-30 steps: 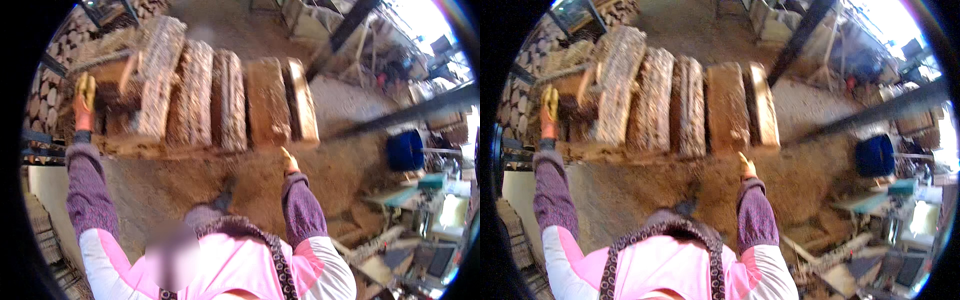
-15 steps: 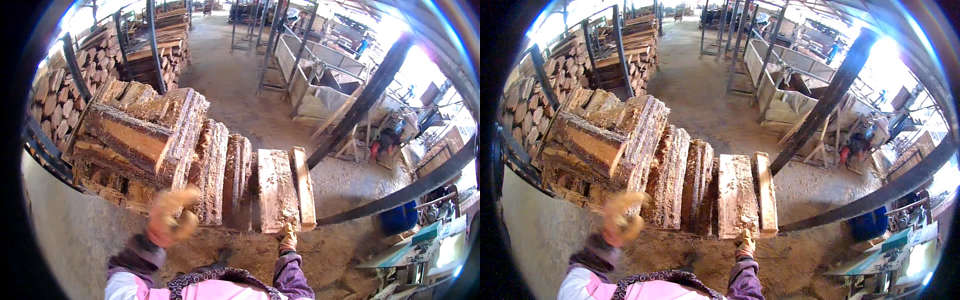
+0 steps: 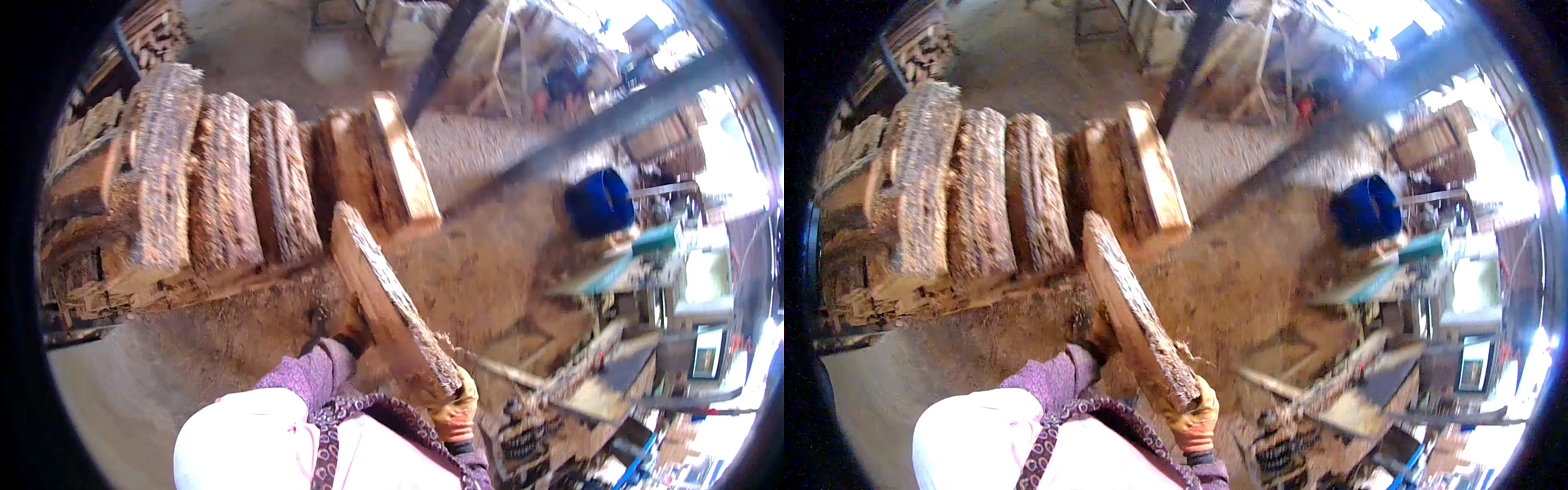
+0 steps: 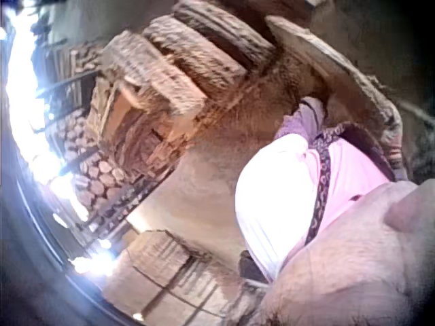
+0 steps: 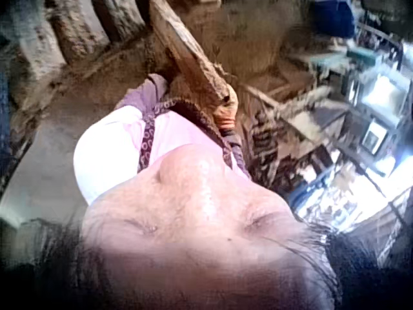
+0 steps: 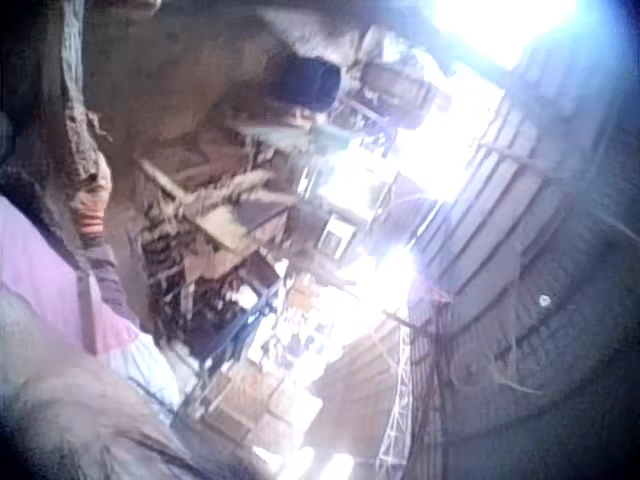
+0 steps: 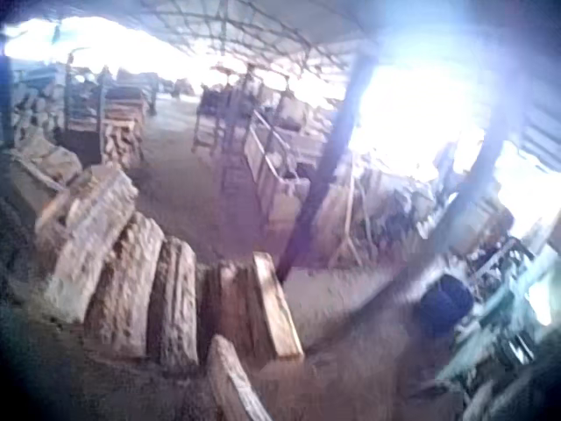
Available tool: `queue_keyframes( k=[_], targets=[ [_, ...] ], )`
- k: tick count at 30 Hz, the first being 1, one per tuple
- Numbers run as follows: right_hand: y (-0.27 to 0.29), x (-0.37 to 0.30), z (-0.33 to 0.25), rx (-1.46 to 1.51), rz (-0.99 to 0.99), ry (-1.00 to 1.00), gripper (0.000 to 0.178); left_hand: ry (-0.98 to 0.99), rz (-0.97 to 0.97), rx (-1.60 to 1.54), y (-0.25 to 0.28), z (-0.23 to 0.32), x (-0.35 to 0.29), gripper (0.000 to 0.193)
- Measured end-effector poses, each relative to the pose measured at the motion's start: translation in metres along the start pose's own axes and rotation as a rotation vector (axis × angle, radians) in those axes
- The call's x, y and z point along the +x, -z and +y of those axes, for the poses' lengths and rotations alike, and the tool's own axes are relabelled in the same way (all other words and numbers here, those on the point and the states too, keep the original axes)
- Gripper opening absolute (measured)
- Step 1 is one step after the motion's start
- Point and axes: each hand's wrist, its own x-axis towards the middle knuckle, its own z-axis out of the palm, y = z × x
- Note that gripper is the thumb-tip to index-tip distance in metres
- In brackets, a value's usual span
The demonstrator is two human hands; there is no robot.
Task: The person sorts and stacks various pieces of wood in a workshop. They pick up planks and logs from piles on the floor, arrange them into neat stacks, and use a pitchfork to move smaller wood scraps.
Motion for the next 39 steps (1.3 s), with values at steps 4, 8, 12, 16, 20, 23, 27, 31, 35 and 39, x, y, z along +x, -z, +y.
queue_keyframes(
  k=[4, 8, 12, 16, 20, 23, 27, 31, 35, 39],
  targets=[
    [0.039, -0.097, 0.037, -0.022, 0.094, 0.141, 0.064, 0.206, -0.252, 0.147, -0.039, -0.042, -0.039, 0.047],
    [0.132, -0.160, 0.088, 0.633, -0.300, -0.208, 0.065, 0.485, -0.604, 0.385, -0.103, -0.134, -0.082, 0.049],
    [0.201, -0.117, 0.065, 0.666, 0.007, -0.143, 0.078, 0.661, -0.994, 0.665, -0.177, -0.241, -0.152, 0.050],
    [0.232, -0.189, 0.100, 0.879, 0.345, 0.035, 0.073, 0.722, -1.365, 0.886, -0.224, -0.333, -0.254, 0.052],
    [0.278, -0.269, 0.128, 0.944, 0.759, 0.031, 0.075, 0.680, -1.596, 1.009, -0.228, -0.394, -0.335, 0.053],
    [0.337, -0.296, 0.150, 0.869, 0.981, 0.025, 0.069, 0.552, -1.593, 1.140, -0.224, -0.381, -0.340, 0.054],
    [0.450, -0.255, 0.144, 0.685, 1.029, -0.287, 0.065, 0.276, -1.332, 1.517, -0.186, -0.327, -0.271, 0.051],
    [0.567, -0.166, 0.204, 0.188, 0.744, -0.473, 0.056, 0.268, -1.109, 1.643, -0.133, -0.277, -0.211, 0.045],
    [0.517, -0.070, 0.177, -1.001, 0.871, -0.158, 0.039, 0.219, -0.856, 1.661, -0.059, -0.169, -0.133, 0.043],
    [0.323, -0.016, 0.100, -0.749, 0.779, 0.479, 0.038, 0.057, -0.465, 1.759, 0.003, -0.059, -0.064, 0.039]
  ],
)
